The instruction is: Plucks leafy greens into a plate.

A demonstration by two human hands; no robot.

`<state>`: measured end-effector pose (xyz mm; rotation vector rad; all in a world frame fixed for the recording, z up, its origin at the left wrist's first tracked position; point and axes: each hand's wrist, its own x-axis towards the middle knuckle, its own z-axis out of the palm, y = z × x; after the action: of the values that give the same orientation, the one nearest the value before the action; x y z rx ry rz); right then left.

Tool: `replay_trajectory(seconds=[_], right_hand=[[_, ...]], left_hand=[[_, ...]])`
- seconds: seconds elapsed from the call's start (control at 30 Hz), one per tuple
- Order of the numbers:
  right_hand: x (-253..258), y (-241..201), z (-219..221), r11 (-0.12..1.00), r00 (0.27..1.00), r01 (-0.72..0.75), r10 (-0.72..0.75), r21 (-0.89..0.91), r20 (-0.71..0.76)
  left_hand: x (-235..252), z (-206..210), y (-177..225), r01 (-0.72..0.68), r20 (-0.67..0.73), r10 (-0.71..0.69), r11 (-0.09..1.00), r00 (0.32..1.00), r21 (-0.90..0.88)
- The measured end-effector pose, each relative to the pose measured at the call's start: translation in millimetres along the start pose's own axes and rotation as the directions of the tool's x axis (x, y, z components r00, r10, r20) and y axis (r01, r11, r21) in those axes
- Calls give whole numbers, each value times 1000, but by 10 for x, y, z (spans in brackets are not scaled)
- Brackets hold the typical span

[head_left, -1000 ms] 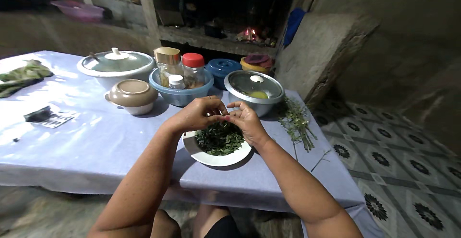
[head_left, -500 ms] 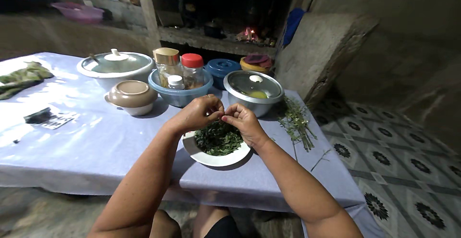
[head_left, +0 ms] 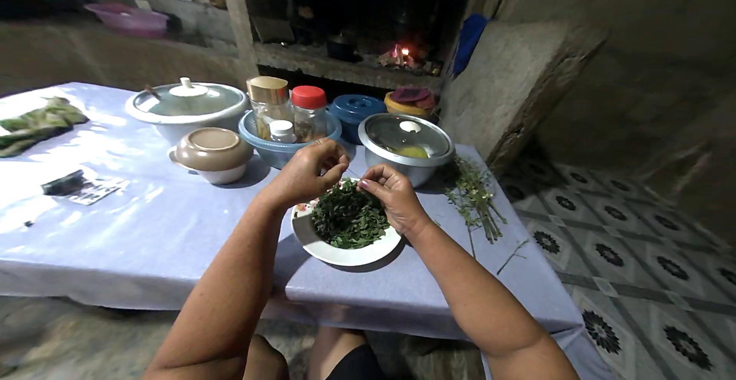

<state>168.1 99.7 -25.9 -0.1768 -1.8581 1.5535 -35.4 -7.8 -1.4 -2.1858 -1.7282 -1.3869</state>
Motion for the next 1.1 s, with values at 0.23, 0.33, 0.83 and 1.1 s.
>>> replay_trajectory(seconds=[0.23, 0.33, 0.83, 1.1], right_hand=[[3, -9, -17, 999, 998, -43, 43, 13, -43], [1, -4, -18, 999, 998, -43, 44, 17, -37], [6, 9, -35, 997, 995, -71, 68, -30, -68], [10, 1, -40, 998, 993, -70, 70, 1, -92]], left_hand=[[-3, -14, -19, 32, -22, -32, 999, 999, -7], [-3, -27, -34, 42, -39, -42, 999, 998, -17], [-17, -95, -75, 59, -107, -65, 997, 992, -58], [-32, -127, -68, 63, -92, -62, 998, 994, 5]])
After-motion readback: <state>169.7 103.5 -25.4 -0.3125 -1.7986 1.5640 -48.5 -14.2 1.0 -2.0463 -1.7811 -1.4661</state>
